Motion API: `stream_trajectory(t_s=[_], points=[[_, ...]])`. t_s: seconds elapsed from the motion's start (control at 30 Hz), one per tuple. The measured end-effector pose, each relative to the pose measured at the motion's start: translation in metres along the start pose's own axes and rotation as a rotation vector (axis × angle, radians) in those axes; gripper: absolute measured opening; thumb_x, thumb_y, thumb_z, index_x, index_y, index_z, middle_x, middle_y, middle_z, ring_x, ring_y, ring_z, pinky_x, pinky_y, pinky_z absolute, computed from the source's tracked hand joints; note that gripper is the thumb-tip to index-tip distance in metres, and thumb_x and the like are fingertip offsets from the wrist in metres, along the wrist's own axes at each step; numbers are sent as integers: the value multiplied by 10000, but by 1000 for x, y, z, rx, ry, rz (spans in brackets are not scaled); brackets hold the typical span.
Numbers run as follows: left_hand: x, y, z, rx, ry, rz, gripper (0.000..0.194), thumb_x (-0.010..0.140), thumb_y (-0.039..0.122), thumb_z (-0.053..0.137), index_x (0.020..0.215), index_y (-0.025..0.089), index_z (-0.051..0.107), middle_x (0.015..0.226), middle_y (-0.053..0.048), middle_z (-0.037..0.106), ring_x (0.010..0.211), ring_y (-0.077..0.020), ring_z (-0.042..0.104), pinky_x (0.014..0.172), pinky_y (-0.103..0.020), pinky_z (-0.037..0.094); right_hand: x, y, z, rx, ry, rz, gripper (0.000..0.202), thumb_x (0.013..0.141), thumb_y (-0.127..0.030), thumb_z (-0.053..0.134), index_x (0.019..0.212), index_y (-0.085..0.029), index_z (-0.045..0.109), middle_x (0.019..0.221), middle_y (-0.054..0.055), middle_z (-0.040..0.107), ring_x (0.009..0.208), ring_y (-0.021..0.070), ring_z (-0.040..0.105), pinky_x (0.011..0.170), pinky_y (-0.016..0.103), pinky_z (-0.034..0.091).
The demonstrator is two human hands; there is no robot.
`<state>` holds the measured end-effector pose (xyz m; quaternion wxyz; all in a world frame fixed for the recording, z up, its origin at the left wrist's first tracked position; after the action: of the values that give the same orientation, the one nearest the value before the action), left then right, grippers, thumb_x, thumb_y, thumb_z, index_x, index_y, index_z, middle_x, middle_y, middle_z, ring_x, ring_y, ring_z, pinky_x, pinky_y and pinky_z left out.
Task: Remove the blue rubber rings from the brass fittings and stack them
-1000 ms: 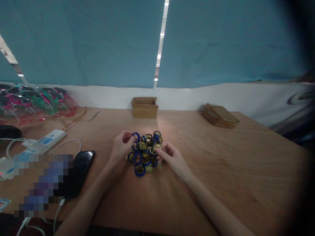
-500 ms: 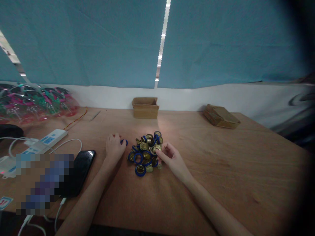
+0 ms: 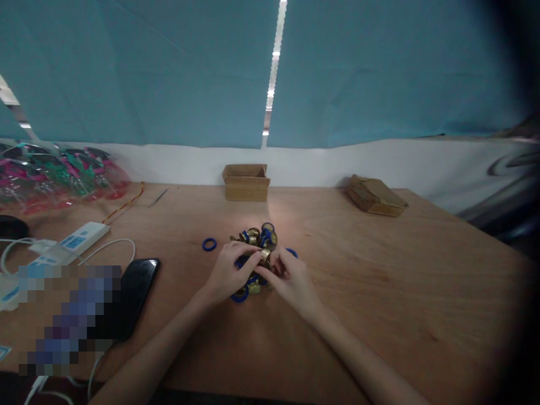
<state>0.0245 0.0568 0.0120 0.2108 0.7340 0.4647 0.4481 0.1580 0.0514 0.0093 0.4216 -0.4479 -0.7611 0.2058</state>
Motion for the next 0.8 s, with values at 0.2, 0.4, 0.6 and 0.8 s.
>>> stream_trajectory(t_s=[0.2,0.4,0.6,0.8], points=[[1,-10,0,-140,-42,-94,197,833,311,596,950,206,715,950,-54,723,952,-202,622,880,-330,457,-8,-10,7,-90,-52,-133,318,822,-348,641,674,-223,390,591,-44,464,529,115,437,494,241,309],[2,-9,6,-200,-145,-65,181,791,310,643,888,188,735,920,-67,726,915,-210,643,854,-317,478,-11,-10,11,-60,-119,-119,302,831,-381,631,687,-229,413,620,-24,489,548,129,457,508,257,327],[0,-7,13,-311,-259,-52,251,858,336,565,870,157,740,877,-80,720,859,-195,645,788,-291,492,-11,-8,12,-4,-140,-80,292,836,-385,624,693,-229,422,622,-26,488,554,129,452,514,258,328],[0,-13,13,-386,-261,-108,266,853,332,578,980,141,713,962,-97,713,911,-208,648,823,-299,488,-9,-11,10,90,-167,-50,186,906,-319,519,754,-223,471,615,-37,474,522,114,437,511,252,326]])
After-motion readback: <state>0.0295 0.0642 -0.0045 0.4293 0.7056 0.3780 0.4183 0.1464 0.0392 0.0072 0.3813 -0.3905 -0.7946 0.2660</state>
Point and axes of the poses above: each hand's wrist, its own x-axis towards the middle knuckle, its own z-axis out of the palm, y = z × x, the point moved 8 cm from there along x, towards the middle knuckle
